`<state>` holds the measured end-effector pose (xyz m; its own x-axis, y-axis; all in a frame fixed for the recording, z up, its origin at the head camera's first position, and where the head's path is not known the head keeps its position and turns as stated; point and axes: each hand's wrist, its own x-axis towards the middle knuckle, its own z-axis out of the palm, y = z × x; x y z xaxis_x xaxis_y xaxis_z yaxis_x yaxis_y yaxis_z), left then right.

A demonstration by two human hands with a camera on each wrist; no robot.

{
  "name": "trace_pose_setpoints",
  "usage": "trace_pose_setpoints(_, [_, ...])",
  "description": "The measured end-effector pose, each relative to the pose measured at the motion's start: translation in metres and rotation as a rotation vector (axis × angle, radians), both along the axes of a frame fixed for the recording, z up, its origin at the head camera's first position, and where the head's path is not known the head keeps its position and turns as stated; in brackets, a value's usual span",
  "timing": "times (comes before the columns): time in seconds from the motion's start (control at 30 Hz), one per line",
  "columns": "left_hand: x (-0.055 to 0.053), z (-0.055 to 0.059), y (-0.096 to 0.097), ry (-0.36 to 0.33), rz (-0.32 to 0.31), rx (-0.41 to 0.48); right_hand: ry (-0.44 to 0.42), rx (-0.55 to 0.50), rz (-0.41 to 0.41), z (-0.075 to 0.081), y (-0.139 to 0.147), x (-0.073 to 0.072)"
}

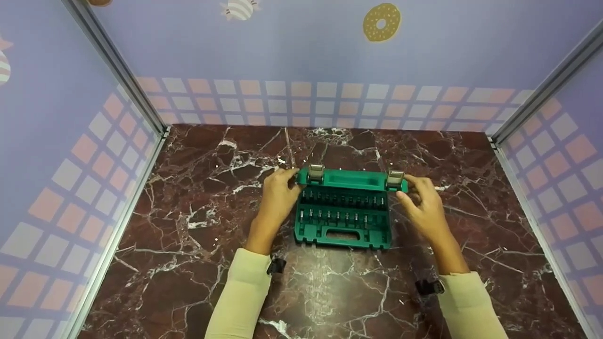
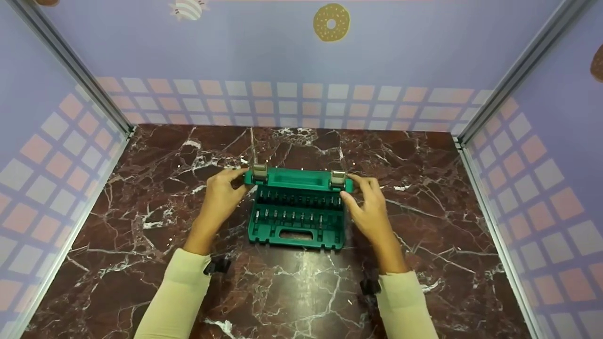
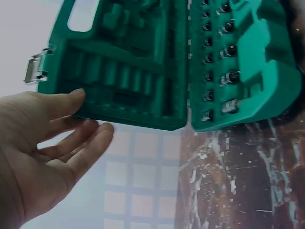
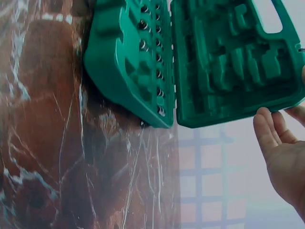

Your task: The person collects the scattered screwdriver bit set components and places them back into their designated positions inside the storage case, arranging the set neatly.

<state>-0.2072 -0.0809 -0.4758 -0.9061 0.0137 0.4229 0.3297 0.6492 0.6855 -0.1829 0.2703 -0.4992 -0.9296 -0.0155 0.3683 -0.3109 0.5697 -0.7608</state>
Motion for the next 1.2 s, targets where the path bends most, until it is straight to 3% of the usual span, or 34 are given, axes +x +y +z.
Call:
trace_pose_setpoints(0.2, [0.010,0.015,-0.009,-0.336,-0.067,0.151,0.069,0.020,-0.026,0.006,-0.001,0.007])
trace_pose_setpoints(0.33, [0.011,0.018,-0.017,-0.427,-0.161,0.264,0.063,0.083,-0.039,0.012,0.001,0.013])
trace_pose_setpoints(0.43, [0.011,0.016,-0.022,-0.492,-0.249,0.393,-0.025,0.074,-0.033,0.016,0.004,0.018])
trace_pose_setpoints(0.53, [0.012,0.013,-0.026,-0.572,-0.294,0.503,-0.132,0.060,-0.026,0.018,0.007,0.022])
trace_pose_setpoints(0.67, [0.015,0.012,-0.026,-0.619,-0.289,0.509,-0.225,0.070,-0.005,0.017,0.009,0.023])
trace_pose_setpoints(0.77, [0.015,0.010,-0.022,-0.629,-0.273,0.498,-0.239,0.077,0.016,0.014,0.009,0.021])
trace_pose_setpoints(0.9, [0.013,-0.001,-0.015,-0.631,-0.235,0.567,-0.249,0.061,0.027,0.004,0.005,0.017])
trace_pose_setpoints(1.03, [0.011,-0.009,-0.011,-0.648,-0.209,0.630,-0.312,-0.039,0.061,-0.004,0.003,0.015])
trace_pose_setpoints(1.2, [0.010,-0.014,-0.011,-0.681,-0.196,0.630,-0.402,-0.228,0.144,-0.012,0.003,0.014])
